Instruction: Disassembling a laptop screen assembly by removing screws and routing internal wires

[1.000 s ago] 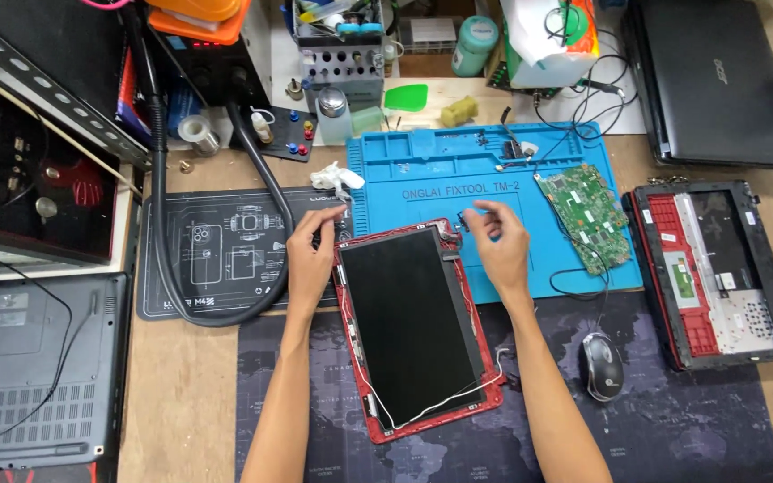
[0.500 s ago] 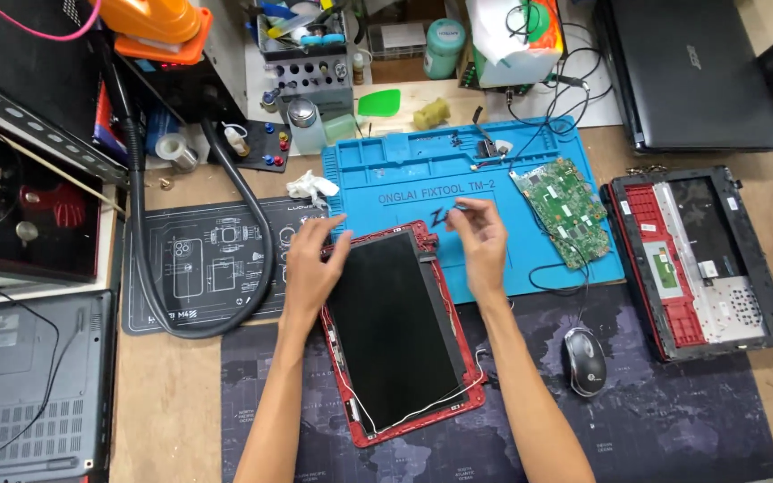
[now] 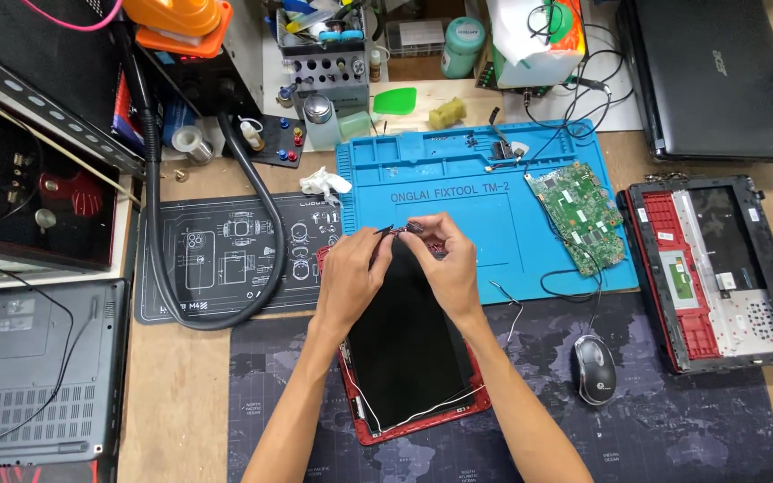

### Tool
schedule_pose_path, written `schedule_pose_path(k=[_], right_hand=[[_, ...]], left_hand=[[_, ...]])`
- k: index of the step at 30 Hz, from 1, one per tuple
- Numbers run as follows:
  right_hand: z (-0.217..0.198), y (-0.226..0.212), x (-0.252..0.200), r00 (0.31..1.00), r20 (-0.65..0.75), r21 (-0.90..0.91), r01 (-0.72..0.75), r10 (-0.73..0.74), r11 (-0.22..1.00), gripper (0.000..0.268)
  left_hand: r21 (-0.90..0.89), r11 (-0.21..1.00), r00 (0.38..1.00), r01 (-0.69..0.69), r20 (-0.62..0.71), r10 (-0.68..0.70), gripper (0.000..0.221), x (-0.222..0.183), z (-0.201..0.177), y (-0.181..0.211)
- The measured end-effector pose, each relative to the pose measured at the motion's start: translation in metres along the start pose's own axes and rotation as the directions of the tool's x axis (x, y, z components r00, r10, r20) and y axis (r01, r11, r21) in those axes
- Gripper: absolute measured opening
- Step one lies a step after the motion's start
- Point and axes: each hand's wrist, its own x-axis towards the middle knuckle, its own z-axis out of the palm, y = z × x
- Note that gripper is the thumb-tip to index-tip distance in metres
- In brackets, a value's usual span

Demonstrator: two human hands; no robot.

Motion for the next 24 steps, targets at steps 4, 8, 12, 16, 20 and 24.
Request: schedule_pose_path(k=[4,8,12,16,20,24], right_hand=[[0.006,-0.01,-0.009,0.995,-0.09,-0.119,0.036,-0.047,0.992,0.015],[0.01,-0.008,-0.018,0.971,-0.184,-0.329,0.084,-0.151,0.941,0.014],[0.001,-0.03,-0.005,0.991,-0.03,-0.15,0.121,-0.127,0.981,0.021],[-0.033,-0.015,0.01,0.943,0.329,0.267,-0.052,-0.04,0.962,0.028],[-0.038,-0.013,0.009,0.907,0.42,0.222,-0.067,-0.033,0.973,0.017],[-0.037,-0.024,0.01,0.916,0.396,0.128,0.02,-0.07,0.992,0.014]], left_hand=[[0.087,0.996,0.998,-0.035,-0.051,0.04,0.022,0.0,0.002,0.011],[0.153,0.986,0.991,-0.071,-0.099,0.087,0.014,-0.008,0.017,0.014],[-0.154,0.981,0.992,0.118,-0.023,-0.122,0.022,-0.003,0.002,0.018],[-0.457,0.848,0.939,0.269,0.32,-0.126,0.033,0.02,-0.043,0.021],[-0.518,0.803,0.903,0.294,0.427,-0.055,0.028,0.021,-0.054,0.027],[-0.495,0.811,0.911,0.312,0.398,-0.107,0.014,0.023,-0.056,0.03]])
